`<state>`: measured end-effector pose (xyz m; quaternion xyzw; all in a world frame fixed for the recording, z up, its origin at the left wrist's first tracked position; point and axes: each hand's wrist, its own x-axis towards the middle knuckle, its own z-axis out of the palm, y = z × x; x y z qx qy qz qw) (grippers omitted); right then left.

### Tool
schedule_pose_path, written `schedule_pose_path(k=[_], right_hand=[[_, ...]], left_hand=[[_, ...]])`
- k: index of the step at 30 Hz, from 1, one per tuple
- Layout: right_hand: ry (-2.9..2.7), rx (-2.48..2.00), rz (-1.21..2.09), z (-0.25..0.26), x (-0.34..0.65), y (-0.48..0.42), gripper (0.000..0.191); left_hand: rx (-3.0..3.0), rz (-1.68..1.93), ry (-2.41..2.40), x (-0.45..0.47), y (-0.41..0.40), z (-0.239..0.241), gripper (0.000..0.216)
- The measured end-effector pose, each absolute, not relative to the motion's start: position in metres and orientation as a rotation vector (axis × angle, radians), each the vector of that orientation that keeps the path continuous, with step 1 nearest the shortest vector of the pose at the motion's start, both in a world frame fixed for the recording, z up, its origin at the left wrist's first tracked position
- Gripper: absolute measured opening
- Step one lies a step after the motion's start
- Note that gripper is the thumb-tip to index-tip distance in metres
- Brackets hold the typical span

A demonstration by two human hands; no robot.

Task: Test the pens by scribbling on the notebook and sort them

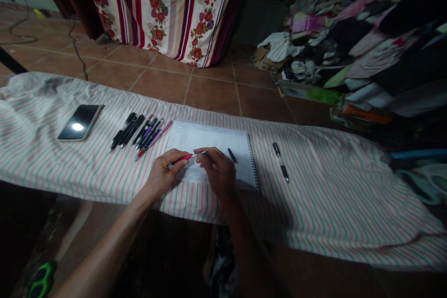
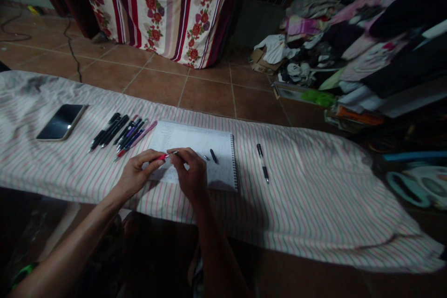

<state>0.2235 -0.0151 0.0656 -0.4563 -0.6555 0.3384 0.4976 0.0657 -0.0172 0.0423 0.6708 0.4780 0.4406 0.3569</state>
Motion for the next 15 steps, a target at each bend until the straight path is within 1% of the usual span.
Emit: schedule_pose_path(k=[7, 11, 15], right_hand=[[-1.526, -1.163, 0.872, 0.0660, 0.2243, -0.0158, 0.021], [-1.545, -1.163, 0.890, 0.0656, 0.2252, -0.0150, 0.020], [-1.524, -1.129, 0.943, 0.0620, 0.2231, -0.0140, 0.024]], left_hand=[[1.700, 1.119, 1.237, 0.0686, -0.0184, 0.0459, 0.016], [1.685, 1.116, 1.247, 0.0694, -0.0190, 0.0462, 0.017], [1.663, 1.122, 1.272, 0.0694, -0.0182, 0.0434, 0.018]])
